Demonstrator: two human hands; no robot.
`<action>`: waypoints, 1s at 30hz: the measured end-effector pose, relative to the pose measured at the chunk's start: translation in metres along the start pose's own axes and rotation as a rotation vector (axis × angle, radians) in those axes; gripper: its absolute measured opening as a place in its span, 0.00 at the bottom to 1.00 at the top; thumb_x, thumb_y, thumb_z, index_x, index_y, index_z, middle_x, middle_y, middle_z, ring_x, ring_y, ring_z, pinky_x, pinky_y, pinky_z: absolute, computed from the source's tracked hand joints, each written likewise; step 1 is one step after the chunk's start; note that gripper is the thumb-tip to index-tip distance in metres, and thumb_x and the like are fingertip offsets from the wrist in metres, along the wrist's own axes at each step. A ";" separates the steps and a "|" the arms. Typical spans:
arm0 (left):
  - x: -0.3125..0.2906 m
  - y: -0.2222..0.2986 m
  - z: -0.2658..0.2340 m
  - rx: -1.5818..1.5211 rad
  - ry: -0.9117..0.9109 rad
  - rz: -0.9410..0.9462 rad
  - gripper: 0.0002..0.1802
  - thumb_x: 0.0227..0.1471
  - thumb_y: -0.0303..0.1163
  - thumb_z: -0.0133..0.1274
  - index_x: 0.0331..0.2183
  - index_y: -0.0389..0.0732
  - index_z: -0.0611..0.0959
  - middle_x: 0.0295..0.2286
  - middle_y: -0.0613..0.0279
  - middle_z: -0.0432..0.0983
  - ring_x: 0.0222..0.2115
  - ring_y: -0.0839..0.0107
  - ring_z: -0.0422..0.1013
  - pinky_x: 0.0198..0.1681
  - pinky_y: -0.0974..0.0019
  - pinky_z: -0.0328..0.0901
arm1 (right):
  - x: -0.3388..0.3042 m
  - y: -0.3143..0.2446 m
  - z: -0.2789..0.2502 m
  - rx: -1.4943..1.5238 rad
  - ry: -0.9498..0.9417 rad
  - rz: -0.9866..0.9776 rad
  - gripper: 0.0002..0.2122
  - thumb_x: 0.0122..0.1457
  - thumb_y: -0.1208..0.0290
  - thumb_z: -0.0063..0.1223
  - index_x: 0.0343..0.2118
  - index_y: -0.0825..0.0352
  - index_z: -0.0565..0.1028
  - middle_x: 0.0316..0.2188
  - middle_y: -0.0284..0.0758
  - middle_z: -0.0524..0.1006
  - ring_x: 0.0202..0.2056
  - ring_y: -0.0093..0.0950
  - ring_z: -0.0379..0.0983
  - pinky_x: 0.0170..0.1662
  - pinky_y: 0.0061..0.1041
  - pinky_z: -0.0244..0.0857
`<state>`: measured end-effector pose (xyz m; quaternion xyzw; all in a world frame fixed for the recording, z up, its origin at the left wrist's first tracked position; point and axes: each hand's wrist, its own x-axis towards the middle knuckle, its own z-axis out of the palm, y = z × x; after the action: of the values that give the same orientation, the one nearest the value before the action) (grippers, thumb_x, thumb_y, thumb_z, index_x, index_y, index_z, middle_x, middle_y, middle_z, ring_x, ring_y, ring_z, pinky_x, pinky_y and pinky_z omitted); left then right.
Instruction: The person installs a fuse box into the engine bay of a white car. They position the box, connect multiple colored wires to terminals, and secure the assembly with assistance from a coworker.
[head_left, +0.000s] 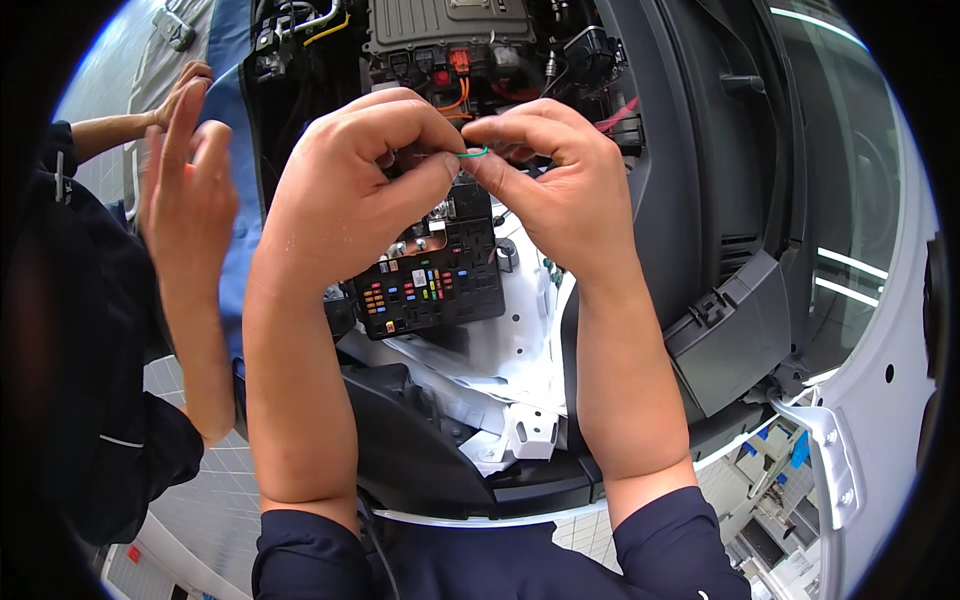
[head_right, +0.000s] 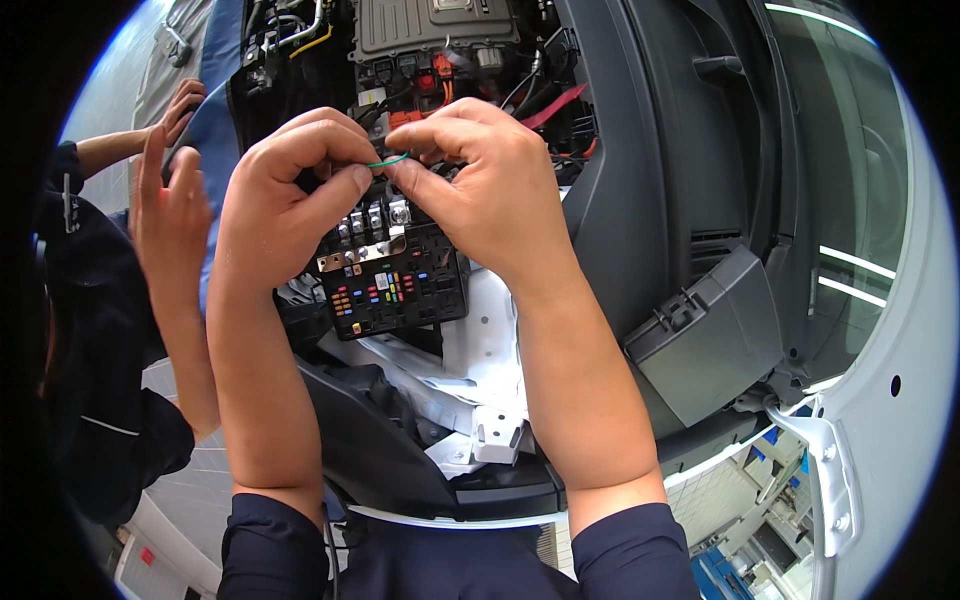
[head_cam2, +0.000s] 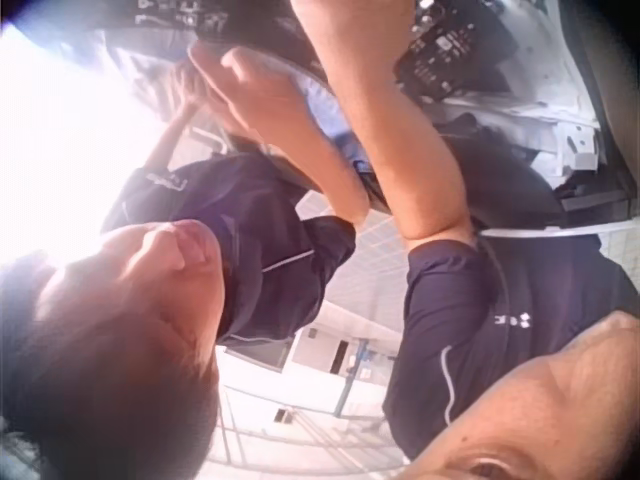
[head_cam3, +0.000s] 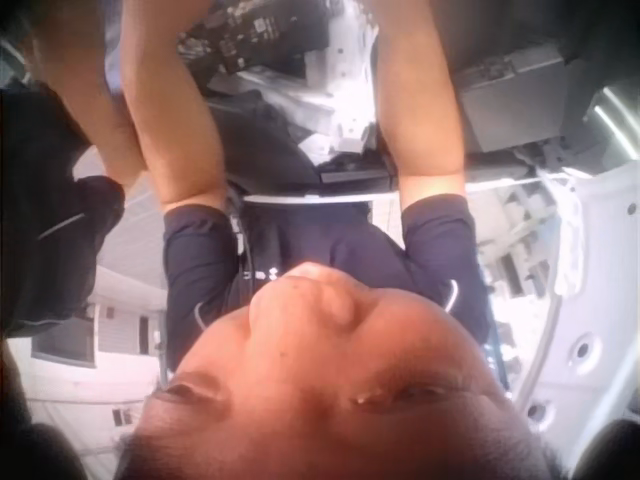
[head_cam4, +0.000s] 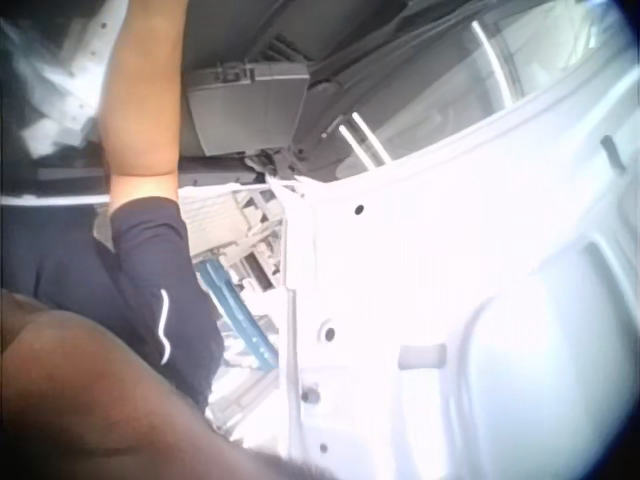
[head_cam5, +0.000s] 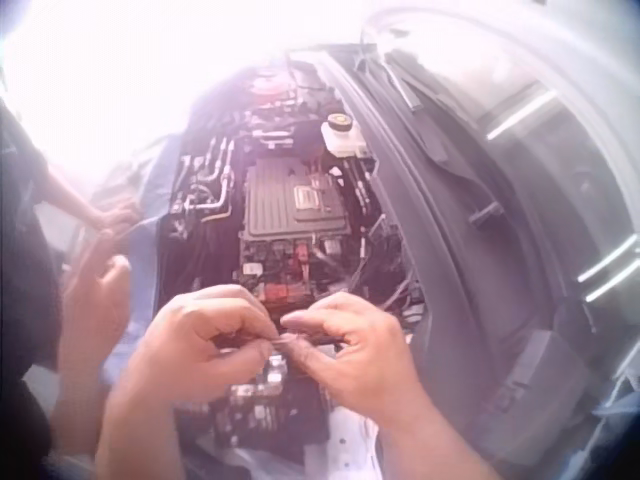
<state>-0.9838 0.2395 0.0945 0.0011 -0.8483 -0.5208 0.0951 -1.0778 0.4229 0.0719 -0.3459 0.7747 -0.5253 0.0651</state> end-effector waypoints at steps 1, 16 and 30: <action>-0.004 -0.004 0.002 -0.032 0.071 0.001 0.06 0.49 0.18 0.58 0.32 0.34 0.85 0.30 0.66 0.76 0.28 0.81 0.68 0.32 0.74 0.63 | 0.000 -0.002 0.001 0.009 -0.034 0.013 0.11 0.52 0.70 0.70 0.37 0.68 0.86 0.31 0.35 0.81 0.32 0.29 0.79 0.38 0.26 0.73; -0.028 -0.063 0.019 -0.630 0.254 -0.079 0.09 0.61 0.25 0.60 0.43 0.34 0.86 0.37 0.61 0.84 0.36 0.79 0.75 0.45 0.74 0.69 | -0.007 0.003 0.007 -0.003 -0.186 0.137 0.09 0.58 0.68 0.70 0.34 0.70 0.85 0.29 0.31 0.80 0.31 0.20 0.75 0.35 0.20 0.68; -0.025 -0.065 0.023 -0.590 0.300 -0.005 0.11 0.60 0.23 0.58 0.44 0.33 0.85 0.38 0.60 0.84 0.38 0.77 0.77 0.47 0.73 0.69 | -0.008 0.007 0.011 0.022 -0.149 0.056 0.09 0.59 0.69 0.70 0.36 0.70 0.85 0.31 0.29 0.80 0.33 0.17 0.76 0.36 0.18 0.68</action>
<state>-0.9692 0.2331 0.0229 0.0523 -0.6374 -0.7384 0.2140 -1.0700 0.4207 0.0594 -0.3617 0.7712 -0.5045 0.1410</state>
